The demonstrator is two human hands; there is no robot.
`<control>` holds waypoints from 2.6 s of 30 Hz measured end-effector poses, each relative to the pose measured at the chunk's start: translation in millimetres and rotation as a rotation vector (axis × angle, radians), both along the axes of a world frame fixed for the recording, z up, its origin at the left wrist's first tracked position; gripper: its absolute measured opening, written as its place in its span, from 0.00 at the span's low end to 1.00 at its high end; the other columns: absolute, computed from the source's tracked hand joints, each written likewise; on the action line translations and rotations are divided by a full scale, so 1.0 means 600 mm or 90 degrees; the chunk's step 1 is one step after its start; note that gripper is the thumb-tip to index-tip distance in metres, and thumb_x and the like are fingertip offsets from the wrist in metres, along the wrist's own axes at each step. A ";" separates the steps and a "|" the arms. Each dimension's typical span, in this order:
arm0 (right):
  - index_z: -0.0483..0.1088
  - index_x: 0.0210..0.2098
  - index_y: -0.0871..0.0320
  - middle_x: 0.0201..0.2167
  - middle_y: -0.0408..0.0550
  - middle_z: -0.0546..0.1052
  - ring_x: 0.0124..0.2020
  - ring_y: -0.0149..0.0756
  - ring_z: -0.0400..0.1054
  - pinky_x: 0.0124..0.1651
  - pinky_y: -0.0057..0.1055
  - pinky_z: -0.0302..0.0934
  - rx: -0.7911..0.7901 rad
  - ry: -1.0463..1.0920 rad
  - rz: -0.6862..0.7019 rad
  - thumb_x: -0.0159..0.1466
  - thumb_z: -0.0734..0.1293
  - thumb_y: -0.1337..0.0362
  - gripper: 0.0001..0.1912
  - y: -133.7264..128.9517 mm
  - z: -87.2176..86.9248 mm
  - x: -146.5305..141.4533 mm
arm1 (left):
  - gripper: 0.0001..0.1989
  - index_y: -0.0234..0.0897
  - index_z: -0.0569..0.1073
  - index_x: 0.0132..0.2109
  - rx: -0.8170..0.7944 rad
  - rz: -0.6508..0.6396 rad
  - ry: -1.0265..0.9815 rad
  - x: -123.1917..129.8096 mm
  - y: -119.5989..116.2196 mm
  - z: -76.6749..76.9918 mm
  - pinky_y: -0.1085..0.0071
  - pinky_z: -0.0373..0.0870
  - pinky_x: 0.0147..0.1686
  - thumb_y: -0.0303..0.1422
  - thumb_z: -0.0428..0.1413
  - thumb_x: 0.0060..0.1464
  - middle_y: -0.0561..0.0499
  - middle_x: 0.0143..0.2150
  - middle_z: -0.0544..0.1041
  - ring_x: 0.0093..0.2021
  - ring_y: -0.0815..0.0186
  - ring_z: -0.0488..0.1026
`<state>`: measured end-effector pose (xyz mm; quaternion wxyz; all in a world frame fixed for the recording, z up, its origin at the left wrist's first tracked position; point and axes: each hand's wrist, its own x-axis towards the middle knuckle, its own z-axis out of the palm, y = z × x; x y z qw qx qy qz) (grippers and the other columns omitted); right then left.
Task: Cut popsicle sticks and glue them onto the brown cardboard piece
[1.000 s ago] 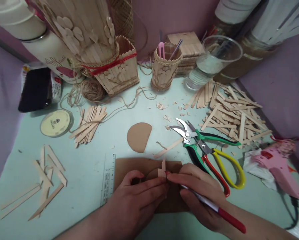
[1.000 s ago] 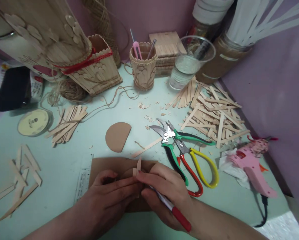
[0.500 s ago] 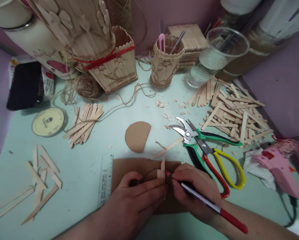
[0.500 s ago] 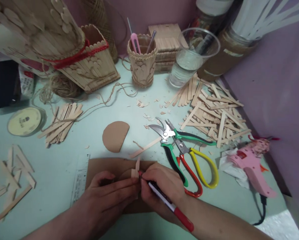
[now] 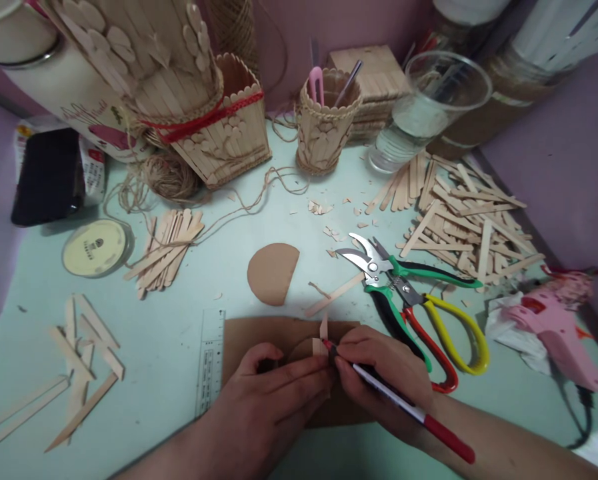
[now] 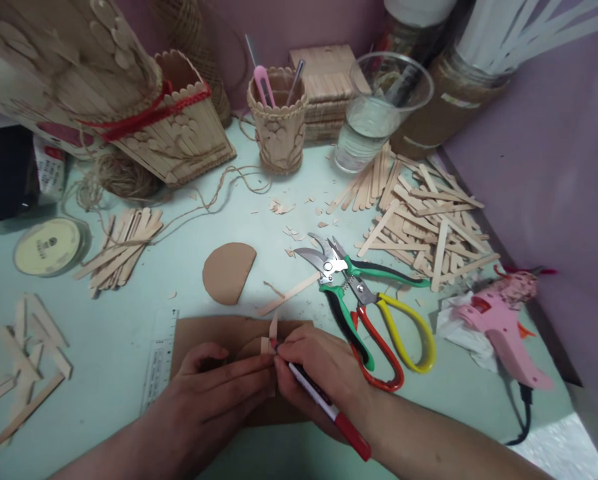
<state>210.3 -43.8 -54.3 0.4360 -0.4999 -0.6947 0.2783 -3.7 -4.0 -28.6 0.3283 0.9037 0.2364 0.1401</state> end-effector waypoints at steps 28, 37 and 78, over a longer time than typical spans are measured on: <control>0.66 0.36 0.55 0.29 0.44 0.72 0.29 0.31 0.69 0.30 0.27 0.66 0.027 -0.004 0.029 0.64 0.64 0.73 0.06 0.012 0.016 0.000 | 0.18 0.37 0.68 0.60 0.061 -0.063 0.048 -0.008 -0.002 -0.008 0.70 0.64 0.59 0.24 0.46 0.67 0.50 0.55 0.78 0.61 0.67 0.69; 0.66 0.34 0.55 0.28 0.42 0.71 0.30 0.30 0.68 0.31 0.27 0.65 0.012 0.008 0.027 0.62 0.65 0.74 0.08 0.007 0.010 0.000 | 0.19 0.39 0.67 0.62 0.088 -0.074 0.068 -0.009 -0.003 -0.012 0.69 0.64 0.59 0.24 0.46 0.67 0.51 0.56 0.77 0.61 0.68 0.69; 0.68 0.35 0.55 0.29 0.42 0.72 0.29 0.31 0.67 0.32 0.28 0.61 -0.010 0.073 0.036 0.65 0.64 0.69 0.03 0.002 -0.001 0.007 | 0.16 0.40 0.73 0.55 0.135 -0.024 0.014 -0.003 -0.008 -0.012 0.66 0.58 0.58 0.25 0.46 0.65 0.48 0.54 0.78 0.59 0.65 0.70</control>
